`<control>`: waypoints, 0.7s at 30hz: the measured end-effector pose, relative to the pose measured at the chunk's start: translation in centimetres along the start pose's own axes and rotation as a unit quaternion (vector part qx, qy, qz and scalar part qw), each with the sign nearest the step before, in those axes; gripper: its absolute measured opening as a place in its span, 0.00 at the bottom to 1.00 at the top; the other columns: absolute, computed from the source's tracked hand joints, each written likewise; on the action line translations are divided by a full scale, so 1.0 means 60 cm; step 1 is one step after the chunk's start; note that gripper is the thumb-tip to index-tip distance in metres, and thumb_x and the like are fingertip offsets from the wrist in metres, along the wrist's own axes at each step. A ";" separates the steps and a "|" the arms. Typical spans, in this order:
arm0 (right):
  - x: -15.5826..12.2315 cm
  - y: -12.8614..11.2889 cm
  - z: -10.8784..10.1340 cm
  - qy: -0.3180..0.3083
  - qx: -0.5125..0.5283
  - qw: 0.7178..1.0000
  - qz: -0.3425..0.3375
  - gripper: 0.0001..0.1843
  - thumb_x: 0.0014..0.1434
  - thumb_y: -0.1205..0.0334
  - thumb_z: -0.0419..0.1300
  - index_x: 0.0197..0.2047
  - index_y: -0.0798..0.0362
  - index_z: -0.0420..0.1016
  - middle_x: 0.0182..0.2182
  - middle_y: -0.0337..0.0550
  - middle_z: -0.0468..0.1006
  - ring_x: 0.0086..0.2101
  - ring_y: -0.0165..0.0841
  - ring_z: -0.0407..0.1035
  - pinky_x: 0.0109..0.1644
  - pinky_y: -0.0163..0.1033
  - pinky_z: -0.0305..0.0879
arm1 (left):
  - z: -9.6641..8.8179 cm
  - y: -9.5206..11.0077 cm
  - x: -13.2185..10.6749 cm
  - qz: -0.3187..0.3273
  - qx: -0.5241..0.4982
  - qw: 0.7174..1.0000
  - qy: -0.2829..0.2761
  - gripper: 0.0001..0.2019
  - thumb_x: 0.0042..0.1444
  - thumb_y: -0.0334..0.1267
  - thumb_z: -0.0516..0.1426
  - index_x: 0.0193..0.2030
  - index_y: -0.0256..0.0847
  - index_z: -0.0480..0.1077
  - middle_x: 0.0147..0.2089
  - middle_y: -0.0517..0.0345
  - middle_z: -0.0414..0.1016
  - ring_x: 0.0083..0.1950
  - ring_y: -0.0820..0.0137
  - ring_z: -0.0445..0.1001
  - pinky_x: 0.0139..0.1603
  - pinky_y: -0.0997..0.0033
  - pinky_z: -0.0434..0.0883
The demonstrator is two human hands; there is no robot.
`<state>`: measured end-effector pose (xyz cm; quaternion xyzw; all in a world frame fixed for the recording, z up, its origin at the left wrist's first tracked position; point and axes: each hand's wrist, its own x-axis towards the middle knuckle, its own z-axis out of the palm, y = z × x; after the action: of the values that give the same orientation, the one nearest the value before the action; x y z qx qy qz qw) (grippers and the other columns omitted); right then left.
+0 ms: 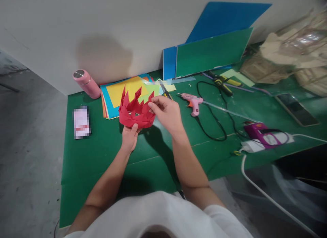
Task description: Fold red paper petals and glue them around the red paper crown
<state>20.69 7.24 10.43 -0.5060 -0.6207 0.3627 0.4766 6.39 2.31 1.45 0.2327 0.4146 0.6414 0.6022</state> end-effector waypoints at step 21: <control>-0.004 -0.022 -0.005 -0.052 -0.039 0.998 0.000 0.12 0.54 0.56 0.63 0.41 0.51 0.72 0.35 0.41 0.78 0.31 0.32 0.72 0.37 0.39 0.68 | 0.002 0.004 0.000 0.009 0.002 1.000 0.005 0.30 0.43 0.47 0.70 0.54 0.49 0.69 0.54 0.54 0.76 0.53 0.63 0.77 0.54 0.60 0.73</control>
<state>20.61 6.69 11.68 -0.5048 -0.6585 0.3638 0.4233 6.36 2.36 1.73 0.2344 0.4164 0.6468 0.5944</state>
